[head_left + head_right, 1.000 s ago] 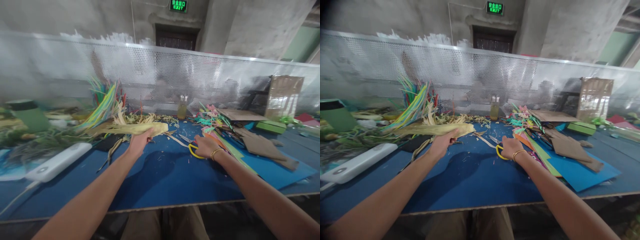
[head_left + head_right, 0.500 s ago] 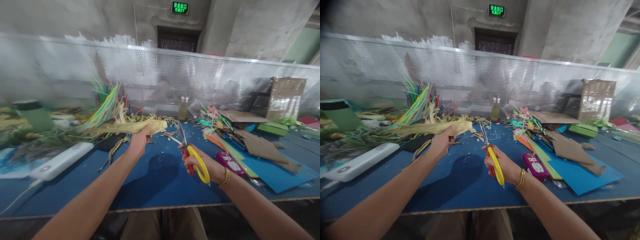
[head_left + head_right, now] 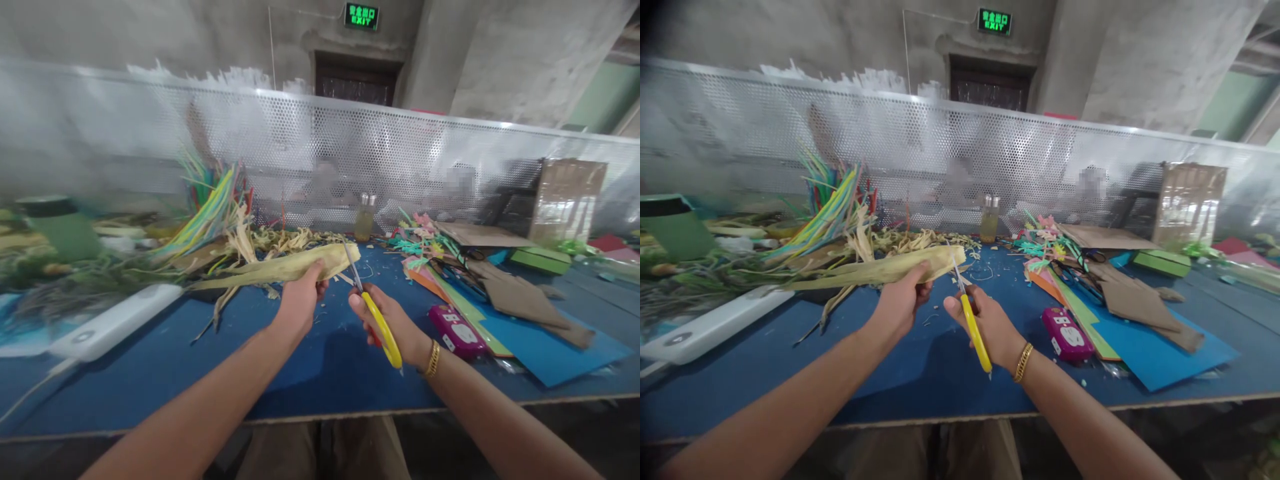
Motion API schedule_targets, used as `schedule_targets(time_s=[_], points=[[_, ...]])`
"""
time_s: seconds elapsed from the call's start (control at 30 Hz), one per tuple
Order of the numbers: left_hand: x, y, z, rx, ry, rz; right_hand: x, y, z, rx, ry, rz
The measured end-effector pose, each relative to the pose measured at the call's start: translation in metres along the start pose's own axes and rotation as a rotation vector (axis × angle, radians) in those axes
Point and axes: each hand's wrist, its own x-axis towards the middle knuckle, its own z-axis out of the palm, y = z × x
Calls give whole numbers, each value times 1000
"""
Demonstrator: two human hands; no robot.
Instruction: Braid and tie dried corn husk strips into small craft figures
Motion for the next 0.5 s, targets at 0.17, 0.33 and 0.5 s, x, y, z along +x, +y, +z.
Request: schedule_targets(time_s=[0.17,0.33,0.5], points=[[-3,-4,4,-11,38,-13,0,5,-2,35,17,-14],[-4,-5,8,10,44,31,-5,4,-5,4,15,-16],[-8,-4,11,21,44,14,-6,6,-5,32,30,-33]])
